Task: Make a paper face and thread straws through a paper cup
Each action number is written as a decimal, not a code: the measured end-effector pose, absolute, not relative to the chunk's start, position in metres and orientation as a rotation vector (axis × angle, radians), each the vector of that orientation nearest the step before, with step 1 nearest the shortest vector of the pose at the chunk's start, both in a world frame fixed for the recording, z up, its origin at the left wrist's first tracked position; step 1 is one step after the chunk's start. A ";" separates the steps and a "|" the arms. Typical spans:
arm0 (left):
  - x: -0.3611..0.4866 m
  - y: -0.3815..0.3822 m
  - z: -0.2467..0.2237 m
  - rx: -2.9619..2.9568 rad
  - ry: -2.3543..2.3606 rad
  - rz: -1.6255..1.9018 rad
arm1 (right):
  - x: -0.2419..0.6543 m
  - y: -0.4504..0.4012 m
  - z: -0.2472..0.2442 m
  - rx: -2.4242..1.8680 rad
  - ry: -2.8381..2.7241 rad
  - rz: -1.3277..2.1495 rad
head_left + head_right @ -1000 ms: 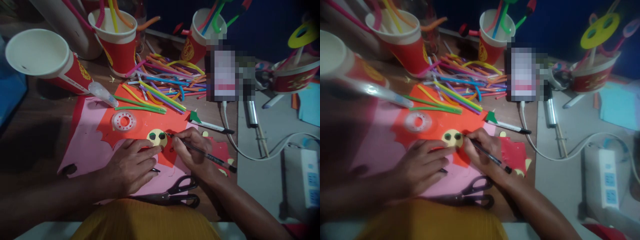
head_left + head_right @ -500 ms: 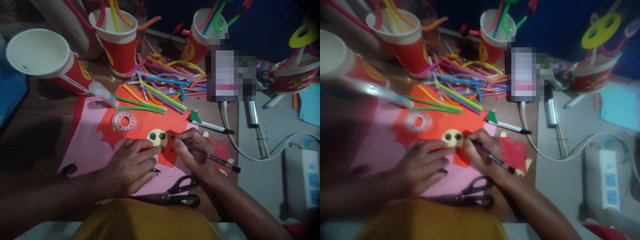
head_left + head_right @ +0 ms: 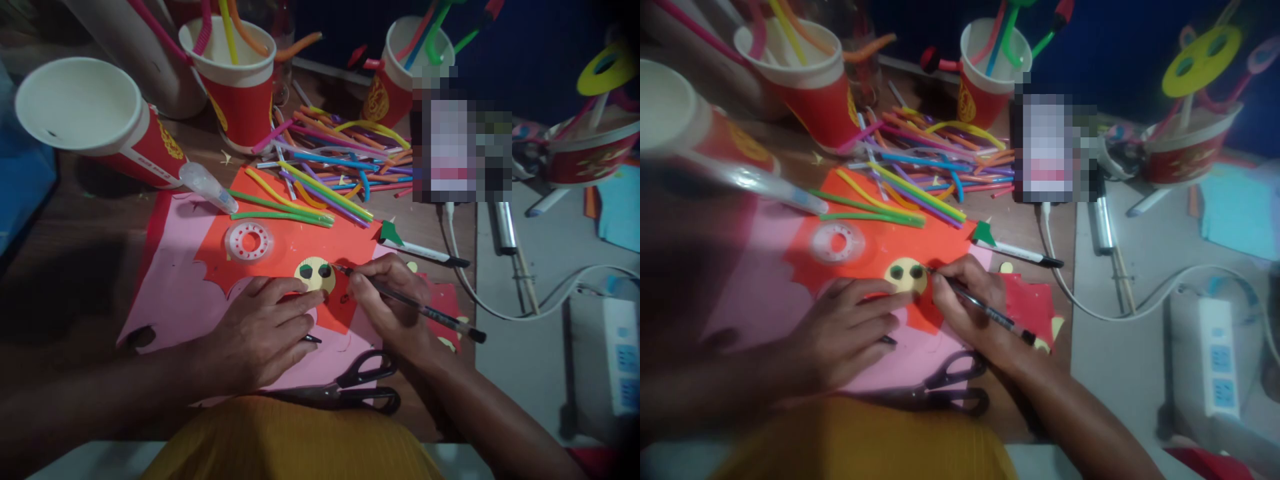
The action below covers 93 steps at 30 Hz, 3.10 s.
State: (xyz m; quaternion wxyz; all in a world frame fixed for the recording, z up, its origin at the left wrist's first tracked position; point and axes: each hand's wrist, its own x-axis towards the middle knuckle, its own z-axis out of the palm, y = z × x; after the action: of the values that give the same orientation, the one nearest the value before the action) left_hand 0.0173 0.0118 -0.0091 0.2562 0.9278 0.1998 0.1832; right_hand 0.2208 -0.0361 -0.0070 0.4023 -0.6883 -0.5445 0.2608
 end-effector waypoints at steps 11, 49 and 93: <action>0.017 0.012 -0.009 2.512 0.540 0.479 | 0.222 -0.037 -0.004 -1.761 -1.419 0.653; 0.018 0.012 -0.009 2.495 0.548 0.499 | 0.221 -0.034 -0.005 -1.745 -1.452 0.647; 0.017 0.011 -0.009 2.490 0.530 0.509 | 0.223 -0.035 -0.006 -1.725 -1.529 0.584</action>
State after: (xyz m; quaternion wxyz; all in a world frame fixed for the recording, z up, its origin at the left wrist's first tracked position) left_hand 0.0171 0.0110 -0.0095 0.2694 0.9237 0.1967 0.1887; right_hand 0.2234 -0.0347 -0.0060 0.3727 -0.6731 -0.5967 0.2279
